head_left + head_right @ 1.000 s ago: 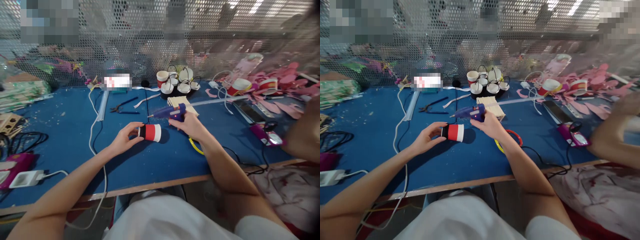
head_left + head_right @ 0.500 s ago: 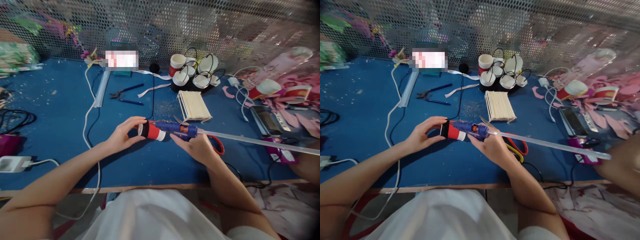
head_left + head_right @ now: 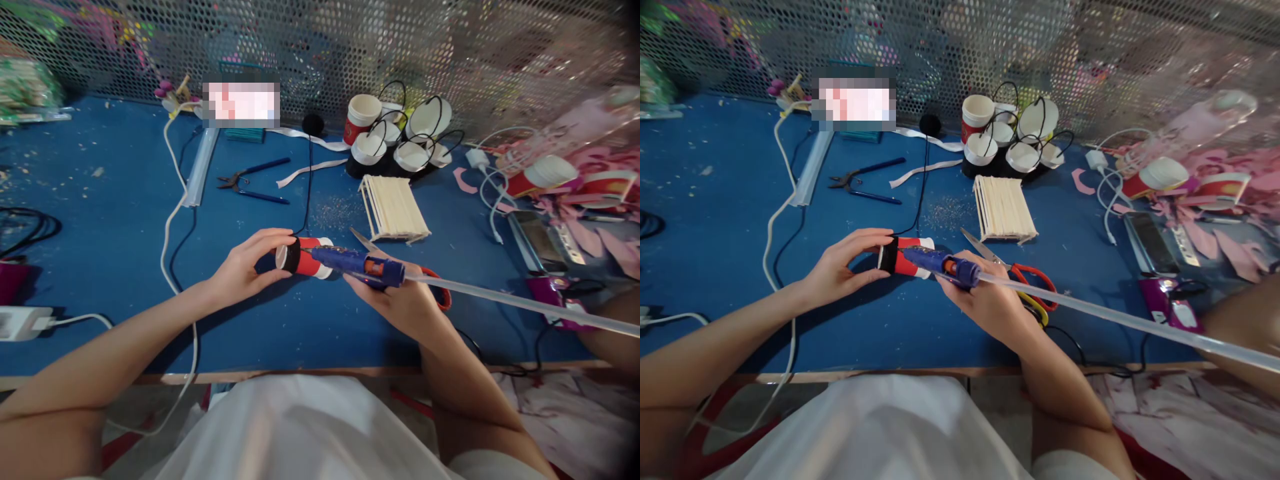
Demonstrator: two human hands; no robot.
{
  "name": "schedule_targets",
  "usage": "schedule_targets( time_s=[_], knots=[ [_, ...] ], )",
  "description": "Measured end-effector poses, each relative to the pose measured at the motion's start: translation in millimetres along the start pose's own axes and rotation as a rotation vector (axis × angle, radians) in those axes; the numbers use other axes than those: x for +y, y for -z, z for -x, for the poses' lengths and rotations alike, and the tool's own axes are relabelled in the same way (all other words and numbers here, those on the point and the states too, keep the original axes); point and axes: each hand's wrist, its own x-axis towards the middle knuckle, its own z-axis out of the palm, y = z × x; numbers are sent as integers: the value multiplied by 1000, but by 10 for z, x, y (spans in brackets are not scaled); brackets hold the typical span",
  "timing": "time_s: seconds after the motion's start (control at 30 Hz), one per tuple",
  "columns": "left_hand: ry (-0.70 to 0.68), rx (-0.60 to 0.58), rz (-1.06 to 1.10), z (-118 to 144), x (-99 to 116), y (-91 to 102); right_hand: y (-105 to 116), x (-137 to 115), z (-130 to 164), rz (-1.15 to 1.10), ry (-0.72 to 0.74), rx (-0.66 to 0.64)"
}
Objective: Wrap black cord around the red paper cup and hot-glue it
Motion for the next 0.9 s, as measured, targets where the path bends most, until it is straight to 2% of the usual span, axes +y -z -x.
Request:
schedule_targets(
  time_s=[0.3, 0.43, 0.8, 0.9],
  knots=[
    [32, -5, 53, 3, 17, 5, 13, -32, 0, 17, -51, -9],
    [57, 9, 94, -4, 17, 7, 56, -91, 24, 62, -27, -27],
    [269, -1, 243, 5, 27, -17, 58, -121, 37, 57, 38, -54],
    [283, -5, 258, 3, 22, -21, 61, -115, 47, 70, 44, -41]
  ],
)
